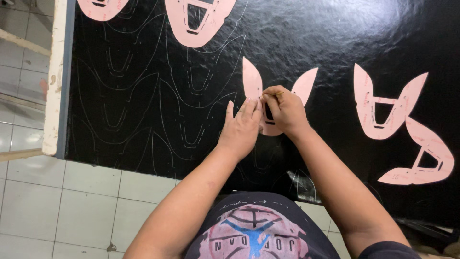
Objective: The person places pink shoe last patterns on a black surface and traces their outlines with a pencil. They reposition the patterns multiple times to trace several identical shapes in sequence.
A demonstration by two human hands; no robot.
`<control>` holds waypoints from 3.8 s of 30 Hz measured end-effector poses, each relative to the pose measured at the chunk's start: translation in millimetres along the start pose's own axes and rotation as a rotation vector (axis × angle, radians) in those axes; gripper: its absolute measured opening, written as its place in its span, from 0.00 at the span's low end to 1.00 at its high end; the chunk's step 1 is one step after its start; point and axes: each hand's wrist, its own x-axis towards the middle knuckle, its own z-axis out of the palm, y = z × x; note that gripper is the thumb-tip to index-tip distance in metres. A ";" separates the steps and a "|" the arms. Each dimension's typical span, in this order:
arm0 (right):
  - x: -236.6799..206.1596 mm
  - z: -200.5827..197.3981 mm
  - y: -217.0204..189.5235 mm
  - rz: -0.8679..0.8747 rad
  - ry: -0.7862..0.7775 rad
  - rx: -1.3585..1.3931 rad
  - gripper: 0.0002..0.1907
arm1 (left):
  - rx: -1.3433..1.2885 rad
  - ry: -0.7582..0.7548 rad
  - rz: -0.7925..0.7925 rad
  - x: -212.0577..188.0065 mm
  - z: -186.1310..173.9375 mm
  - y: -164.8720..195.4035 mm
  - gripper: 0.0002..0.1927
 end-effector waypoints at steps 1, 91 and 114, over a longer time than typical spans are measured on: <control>-1.7 1.4 0.4 -0.077 -0.005 -0.075 0.07 | 0.019 -0.001 -0.001 -0.4 1.4 -0.2 0.27; -15.1 -102.9 38.3 0.549 -0.017 1.285 0.19 | -0.038 0.386 0.063 -9.3 0.6 27.4 0.39; 116.8 -127.6 76.9 0.308 0.133 0.457 0.10 | -0.315 0.186 -0.457 98.7 -22.2 -27.3 0.12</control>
